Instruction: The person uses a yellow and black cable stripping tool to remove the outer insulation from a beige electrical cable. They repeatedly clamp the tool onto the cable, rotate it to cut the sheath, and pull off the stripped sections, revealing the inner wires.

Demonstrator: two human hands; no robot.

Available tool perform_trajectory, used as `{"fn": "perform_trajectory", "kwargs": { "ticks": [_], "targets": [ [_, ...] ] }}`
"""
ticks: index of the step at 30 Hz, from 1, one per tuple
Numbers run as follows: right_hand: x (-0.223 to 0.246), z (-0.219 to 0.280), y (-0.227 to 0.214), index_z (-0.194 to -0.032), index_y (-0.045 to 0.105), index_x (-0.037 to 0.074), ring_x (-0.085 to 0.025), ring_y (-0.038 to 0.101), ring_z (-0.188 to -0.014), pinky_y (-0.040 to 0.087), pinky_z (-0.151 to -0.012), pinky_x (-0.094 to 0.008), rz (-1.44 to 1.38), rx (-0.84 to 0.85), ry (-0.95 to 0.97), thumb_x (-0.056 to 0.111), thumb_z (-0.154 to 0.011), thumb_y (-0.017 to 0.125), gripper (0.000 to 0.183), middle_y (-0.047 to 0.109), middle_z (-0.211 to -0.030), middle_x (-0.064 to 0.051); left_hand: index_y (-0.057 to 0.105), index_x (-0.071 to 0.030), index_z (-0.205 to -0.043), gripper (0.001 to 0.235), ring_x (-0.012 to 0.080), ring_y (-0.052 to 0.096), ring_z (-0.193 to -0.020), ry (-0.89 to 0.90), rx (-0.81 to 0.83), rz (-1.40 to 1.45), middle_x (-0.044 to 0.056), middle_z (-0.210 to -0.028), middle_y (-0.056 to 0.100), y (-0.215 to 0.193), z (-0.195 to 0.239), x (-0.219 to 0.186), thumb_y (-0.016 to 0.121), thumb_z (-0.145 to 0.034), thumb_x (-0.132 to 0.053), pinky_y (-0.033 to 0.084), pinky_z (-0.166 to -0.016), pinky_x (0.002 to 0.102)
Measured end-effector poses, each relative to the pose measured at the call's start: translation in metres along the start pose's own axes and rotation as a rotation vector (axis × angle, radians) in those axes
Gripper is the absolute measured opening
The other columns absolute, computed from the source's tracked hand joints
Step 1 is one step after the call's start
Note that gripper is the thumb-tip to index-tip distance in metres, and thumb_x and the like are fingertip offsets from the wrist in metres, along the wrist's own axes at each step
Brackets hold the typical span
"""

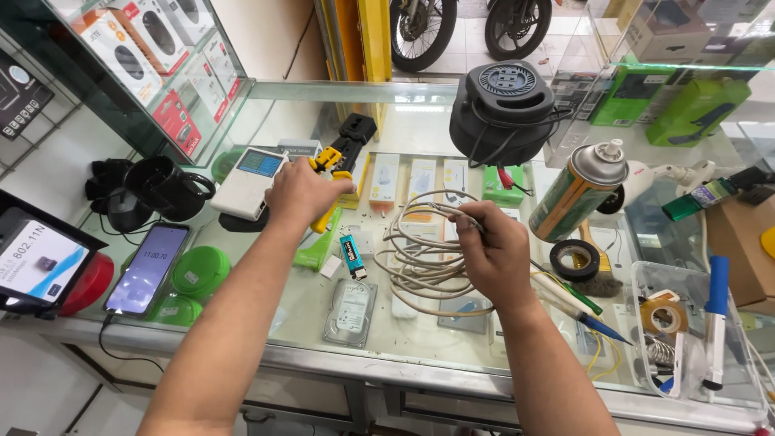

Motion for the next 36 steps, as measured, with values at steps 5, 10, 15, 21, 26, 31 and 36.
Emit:
{"fn": "perform_trajectory", "kwargs": {
  "ticks": [5,10,15,21,26,31,36],
  "targets": [
    [-0.004,0.000,0.000,-0.095,0.074,0.006,-0.015,0.046,-0.050,0.049,-0.055,-0.031,0.008,-0.006,0.003,0.010,-0.102,0.056,0.019,0.057,-0.057,-0.007,0.048,0.005,-0.145,0.107,0.0408,0.048,-0.135,0.012,0.013,-0.076,0.028,-0.139,0.051,0.023,-0.019,-0.001,0.072,-0.076,-0.073,0.043,-0.107,0.055],
    [-0.006,0.001,0.002,-0.097,0.074,0.006,-0.012,0.051,-0.052,0.050,-0.056,-0.029,0.022,0.003,0.001,0.011,-0.103,0.055,0.020,0.059,-0.057,-0.006,0.052,0.005,-0.142,0.106,0.0404,0.049,-0.132,0.030,-0.014,-0.133,0.028,-0.136,0.052,0.039,-0.037,-0.002,0.072,-0.076,-0.075,0.044,-0.104,0.056],
    [-0.005,0.000,0.002,-0.098,0.076,0.007,-0.025,0.069,-0.061,0.055,-0.062,-0.035,0.042,-0.003,-0.006,0.009,-0.101,0.060,0.017,0.073,-0.072,-0.010,0.049,0.005,-0.143,0.106,0.0406,0.046,-0.134,0.043,-0.008,-0.144,0.026,-0.138,0.050,0.047,-0.045,0.000,0.070,-0.076,-0.075,0.041,-0.106,0.056],
    [0.018,-0.011,0.002,-0.100,0.078,0.006,-0.025,0.068,-0.058,0.055,-0.059,-0.034,0.053,-0.018,-0.024,0.006,-0.098,0.064,0.015,0.072,-0.071,-0.010,0.051,0.005,-0.142,0.101,0.0390,0.048,-0.132,0.043,-0.011,-0.131,0.026,-0.135,0.051,0.048,-0.040,-0.003,0.071,-0.078,-0.071,0.042,-0.106,0.052],
    [0.014,-0.008,0.004,-0.101,0.079,0.009,-0.023,0.066,-0.056,0.054,-0.056,-0.033,0.124,-0.004,-0.067,0.009,-0.098,0.067,0.013,0.071,-0.069,-0.007,0.053,0.004,-0.139,0.098,0.0393,0.047,-0.131,0.054,-0.021,-0.117,0.025,-0.136,0.051,0.056,-0.045,0.004,0.073,-0.075,-0.069,0.041,-0.105,0.051],
    [0.017,-0.009,0.005,-0.102,0.080,0.010,-0.021,0.064,-0.053,0.054,-0.054,-0.032,0.131,-0.008,-0.047,0.008,-0.097,0.067,0.014,0.071,-0.068,-0.007,0.054,0.002,-0.140,0.098,0.0384,0.047,-0.131,0.043,-0.012,-0.112,0.024,-0.137,0.051,0.057,-0.047,0.005,0.072,-0.075,-0.069,0.041,-0.106,0.050],
    [0.010,-0.006,0.002,-0.108,0.079,0.008,-0.026,0.073,-0.067,0.058,-0.062,-0.037,0.066,-0.017,-0.010,0.007,-0.099,0.062,0.019,0.077,-0.078,-0.010,0.054,0.001,-0.141,0.095,0.0372,0.047,-0.131,0.050,-0.022,-0.124,0.022,-0.138,0.050,0.061,-0.050,0.007,0.071,-0.077,-0.067,0.041,-0.106,0.049]
  ]
}}
Point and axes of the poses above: each hand's wrist, its own z-axis away from the middle knuckle, its own y-axis out of the palm, x = y × z, the point moved 5 cm from there along -z, towards the middle knuckle
